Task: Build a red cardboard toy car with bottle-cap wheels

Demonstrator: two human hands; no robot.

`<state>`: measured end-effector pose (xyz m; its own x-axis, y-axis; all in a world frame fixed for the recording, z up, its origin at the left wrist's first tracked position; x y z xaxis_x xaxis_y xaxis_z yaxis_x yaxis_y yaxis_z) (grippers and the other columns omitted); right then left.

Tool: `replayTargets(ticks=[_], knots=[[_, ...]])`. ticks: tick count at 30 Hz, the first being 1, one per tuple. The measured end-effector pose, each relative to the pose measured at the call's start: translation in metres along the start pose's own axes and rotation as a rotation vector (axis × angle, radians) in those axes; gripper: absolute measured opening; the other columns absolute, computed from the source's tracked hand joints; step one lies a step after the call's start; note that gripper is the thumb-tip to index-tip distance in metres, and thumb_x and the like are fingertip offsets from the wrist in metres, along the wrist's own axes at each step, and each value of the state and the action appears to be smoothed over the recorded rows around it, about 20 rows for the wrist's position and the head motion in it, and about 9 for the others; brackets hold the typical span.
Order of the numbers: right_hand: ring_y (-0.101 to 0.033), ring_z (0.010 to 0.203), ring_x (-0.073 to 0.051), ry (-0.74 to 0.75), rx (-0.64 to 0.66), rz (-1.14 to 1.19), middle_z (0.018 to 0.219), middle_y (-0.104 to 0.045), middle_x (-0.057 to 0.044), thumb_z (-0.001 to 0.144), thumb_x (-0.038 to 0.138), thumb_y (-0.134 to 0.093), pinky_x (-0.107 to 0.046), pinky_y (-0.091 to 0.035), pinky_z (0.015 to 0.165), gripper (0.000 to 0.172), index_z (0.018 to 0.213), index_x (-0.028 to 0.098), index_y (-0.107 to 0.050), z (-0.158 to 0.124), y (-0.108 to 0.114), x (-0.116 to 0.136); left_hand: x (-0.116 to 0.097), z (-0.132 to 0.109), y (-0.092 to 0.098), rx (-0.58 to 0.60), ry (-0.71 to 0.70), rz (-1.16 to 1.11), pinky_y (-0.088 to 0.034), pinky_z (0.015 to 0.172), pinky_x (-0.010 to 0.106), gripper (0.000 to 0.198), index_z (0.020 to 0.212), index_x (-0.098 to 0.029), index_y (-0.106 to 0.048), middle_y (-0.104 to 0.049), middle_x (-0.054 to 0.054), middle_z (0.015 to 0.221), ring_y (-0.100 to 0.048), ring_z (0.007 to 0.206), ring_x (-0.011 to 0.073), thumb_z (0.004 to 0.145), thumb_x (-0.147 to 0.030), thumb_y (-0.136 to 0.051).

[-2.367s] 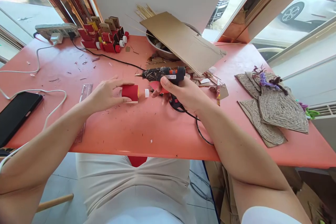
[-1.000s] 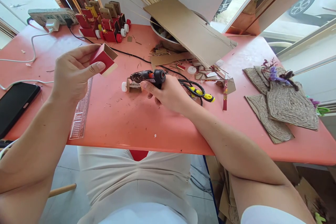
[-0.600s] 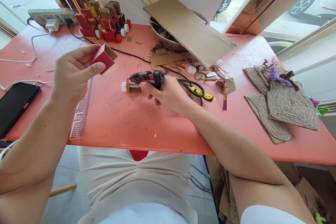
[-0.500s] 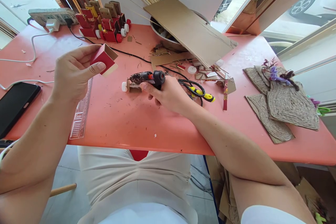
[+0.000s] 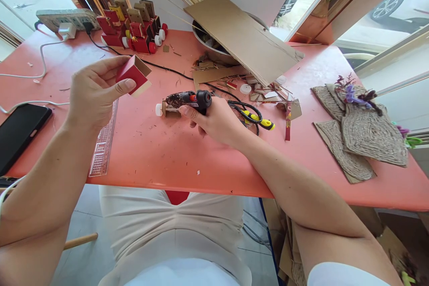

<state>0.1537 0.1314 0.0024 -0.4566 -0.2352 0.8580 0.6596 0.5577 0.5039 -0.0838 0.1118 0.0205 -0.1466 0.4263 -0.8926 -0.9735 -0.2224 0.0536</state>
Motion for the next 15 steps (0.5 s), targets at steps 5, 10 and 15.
replayTargets(ticks=[5,10,15], knots=[[-0.06,0.045,-0.014,0.019,-0.001,-0.033,0.06,-0.068,-0.001,0.087,0.081,-0.069,-0.028,-0.044,0.053,0.06,0.077,0.022,-0.064,-0.001,0.0,0.0,0.001,0.0,0.002,-0.017,0.0,0.001,-0.071,0.105,0.047,0.065,0.113,-0.025,-0.084,-0.086,0.007,0.12,-0.081,0.112,0.0268,0.06,-0.056,-0.107],[-0.057,0.042,-0.014,0.027,-0.035,-0.021,0.057,-0.066,-0.001,0.086,0.081,-0.071,-0.028,-0.042,0.049,0.059,0.081,0.022,-0.068,0.001,0.0,-0.013,0.005,0.0,0.0,0.008,0.027,-0.024,-0.067,0.111,0.055,0.067,0.116,-0.024,-0.083,-0.085,0.009,0.123,-0.08,0.115,0.0299,0.061,-0.054,-0.107],[-0.055,0.04,-0.013,0.041,-0.036,-0.04,0.056,-0.066,-0.001,0.086,0.082,-0.069,-0.027,-0.04,0.047,0.061,0.083,0.021,-0.07,0.004,-0.003,-0.023,0.006,0.0,0.0,0.011,0.031,-0.036,-0.066,0.113,0.055,0.067,0.116,-0.024,-0.082,-0.085,0.009,0.123,-0.08,0.116,0.0299,0.061,-0.053,-0.107]])
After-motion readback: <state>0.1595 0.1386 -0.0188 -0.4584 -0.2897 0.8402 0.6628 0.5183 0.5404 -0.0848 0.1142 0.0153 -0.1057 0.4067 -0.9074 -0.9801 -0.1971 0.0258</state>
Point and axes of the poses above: each hand's wrist, its own z-axis towards the middle knuckle, its own y-axis out of the back of the hand, x = y × z, the point moved 10 cm from there along z, towards the middle knuckle
